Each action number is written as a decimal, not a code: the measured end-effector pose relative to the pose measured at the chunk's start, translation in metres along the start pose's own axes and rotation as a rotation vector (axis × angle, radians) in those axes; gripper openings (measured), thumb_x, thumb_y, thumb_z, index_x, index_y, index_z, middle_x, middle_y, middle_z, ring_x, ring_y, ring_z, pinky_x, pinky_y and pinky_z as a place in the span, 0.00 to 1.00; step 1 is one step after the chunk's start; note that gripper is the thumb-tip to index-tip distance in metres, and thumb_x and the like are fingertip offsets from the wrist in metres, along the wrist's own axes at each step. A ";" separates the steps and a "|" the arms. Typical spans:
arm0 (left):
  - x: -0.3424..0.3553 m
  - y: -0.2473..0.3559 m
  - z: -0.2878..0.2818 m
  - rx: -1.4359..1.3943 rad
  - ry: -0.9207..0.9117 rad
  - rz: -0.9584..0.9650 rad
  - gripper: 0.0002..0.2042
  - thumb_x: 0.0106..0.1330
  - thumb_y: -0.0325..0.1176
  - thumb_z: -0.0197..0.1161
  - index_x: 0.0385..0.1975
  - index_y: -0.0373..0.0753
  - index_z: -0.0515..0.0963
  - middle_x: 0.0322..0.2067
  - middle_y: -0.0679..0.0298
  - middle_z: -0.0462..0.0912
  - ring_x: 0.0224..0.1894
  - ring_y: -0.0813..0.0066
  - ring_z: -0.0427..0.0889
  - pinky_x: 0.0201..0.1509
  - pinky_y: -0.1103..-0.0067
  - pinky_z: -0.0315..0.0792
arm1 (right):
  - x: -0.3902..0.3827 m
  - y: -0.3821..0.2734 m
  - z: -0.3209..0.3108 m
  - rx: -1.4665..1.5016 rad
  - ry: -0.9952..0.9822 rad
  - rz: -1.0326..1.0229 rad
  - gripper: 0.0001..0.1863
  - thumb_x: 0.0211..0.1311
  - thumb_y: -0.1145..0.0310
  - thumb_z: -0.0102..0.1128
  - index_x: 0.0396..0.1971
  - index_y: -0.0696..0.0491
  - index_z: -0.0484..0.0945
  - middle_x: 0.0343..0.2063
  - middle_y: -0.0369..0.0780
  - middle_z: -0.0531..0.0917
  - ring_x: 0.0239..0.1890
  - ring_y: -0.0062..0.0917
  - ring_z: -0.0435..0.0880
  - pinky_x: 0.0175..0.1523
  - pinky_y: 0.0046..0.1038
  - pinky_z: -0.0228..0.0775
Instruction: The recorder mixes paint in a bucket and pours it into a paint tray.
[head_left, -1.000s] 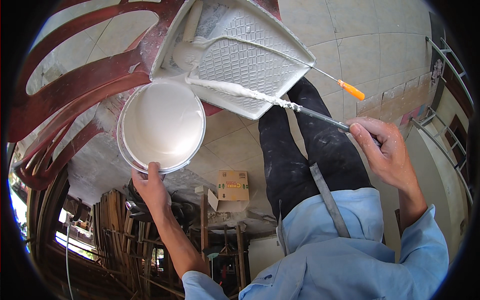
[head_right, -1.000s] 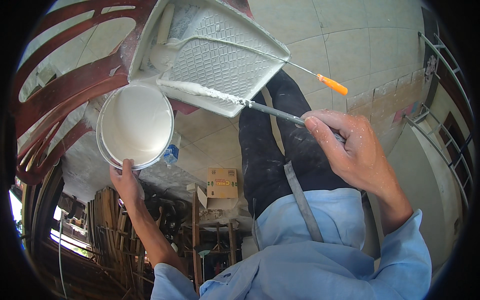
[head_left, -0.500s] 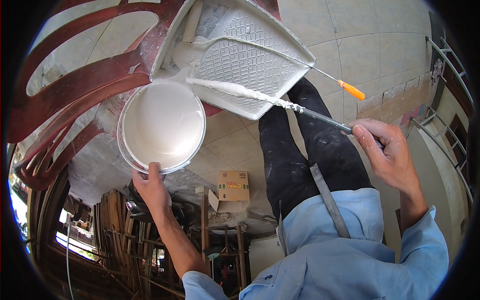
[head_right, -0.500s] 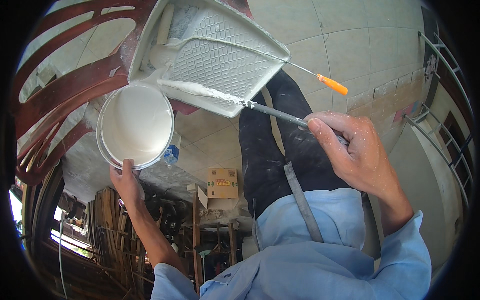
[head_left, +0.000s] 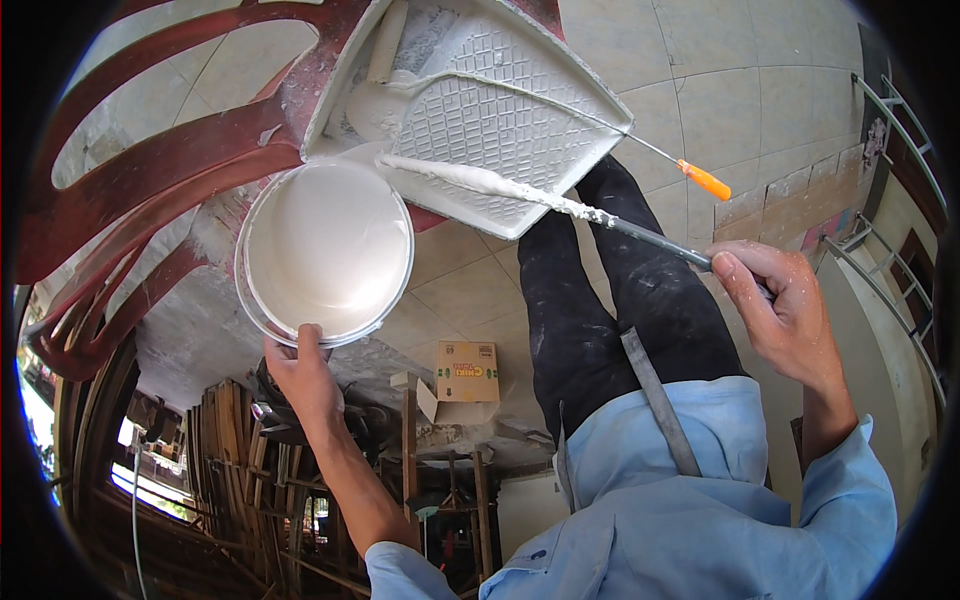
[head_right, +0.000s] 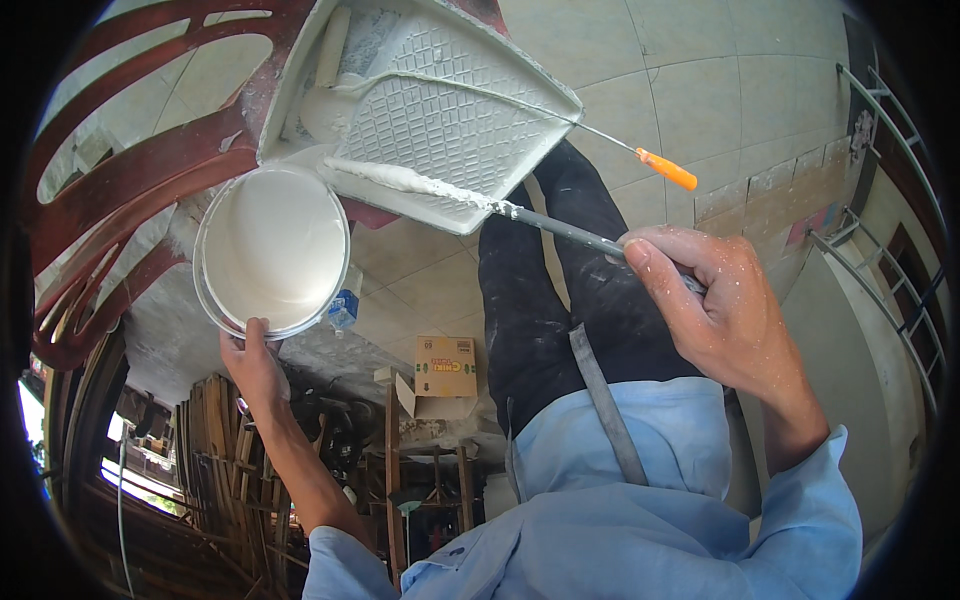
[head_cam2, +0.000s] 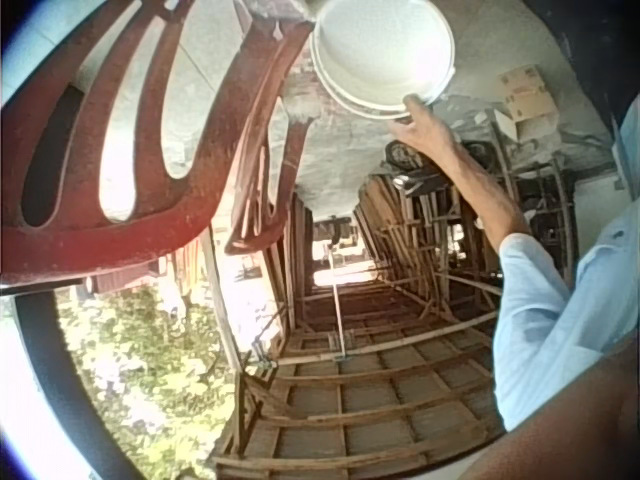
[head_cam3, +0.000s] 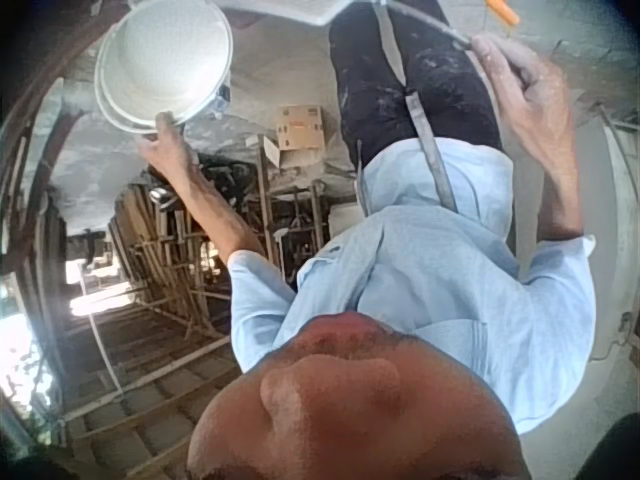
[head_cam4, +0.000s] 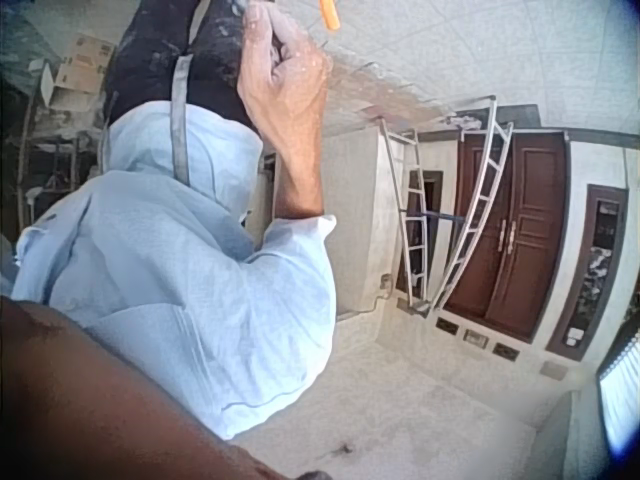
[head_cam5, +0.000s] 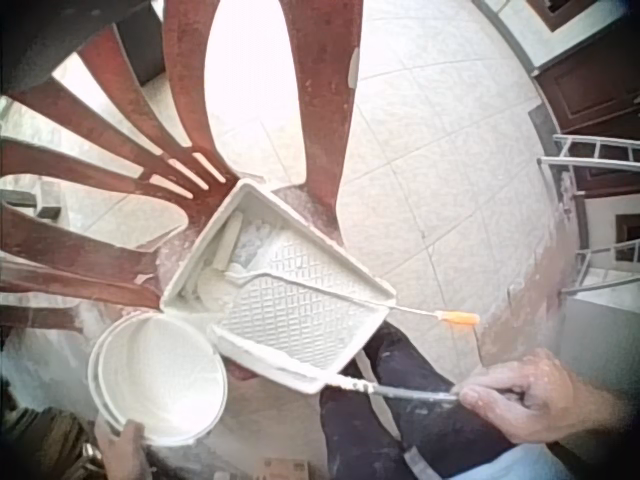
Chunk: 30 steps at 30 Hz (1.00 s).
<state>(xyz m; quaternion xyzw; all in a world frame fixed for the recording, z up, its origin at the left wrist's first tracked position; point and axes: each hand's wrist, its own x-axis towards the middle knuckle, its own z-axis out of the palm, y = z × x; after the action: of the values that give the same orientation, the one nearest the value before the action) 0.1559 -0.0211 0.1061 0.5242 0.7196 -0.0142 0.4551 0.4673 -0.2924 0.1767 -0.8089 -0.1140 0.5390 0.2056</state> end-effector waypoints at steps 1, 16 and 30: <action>0.000 -0.001 0.000 -0.004 0.000 0.000 0.23 0.59 0.24 0.55 0.55 0.26 0.65 0.48 0.54 0.73 0.47 0.70 0.76 0.52 0.74 0.74 | 0.000 0.000 0.000 0.000 0.000 0.000 0.15 0.69 0.65 0.52 0.31 0.62 0.79 0.14 0.34 0.65 0.18 0.14 0.59 0.23 0.22 0.48; 0.000 0.001 0.000 0.004 0.003 -0.017 0.21 0.59 0.24 0.55 0.54 0.26 0.65 0.48 0.54 0.74 0.46 0.70 0.76 0.52 0.74 0.73 | 0.034 0.011 0.023 -0.109 -0.033 -0.057 0.12 0.66 0.68 0.53 0.37 0.61 0.80 0.19 0.46 0.77 0.17 0.29 0.72 0.27 0.29 0.63; 0.000 -0.001 -0.001 0.021 0.030 -0.008 0.21 0.60 0.24 0.56 0.53 0.25 0.66 0.46 0.54 0.75 0.44 0.72 0.76 0.49 0.76 0.73 | 0.041 0.035 0.040 -0.127 0.049 -0.169 0.11 0.64 0.68 0.57 0.39 0.60 0.82 0.21 0.44 0.81 0.19 0.27 0.76 0.27 0.27 0.66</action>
<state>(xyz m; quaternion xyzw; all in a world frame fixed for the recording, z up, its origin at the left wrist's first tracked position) 0.1540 -0.0211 0.1061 0.5261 0.7285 -0.0159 0.4384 0.4457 -0.2989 0.1133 -0.8207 -0.2108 0.4914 0.2013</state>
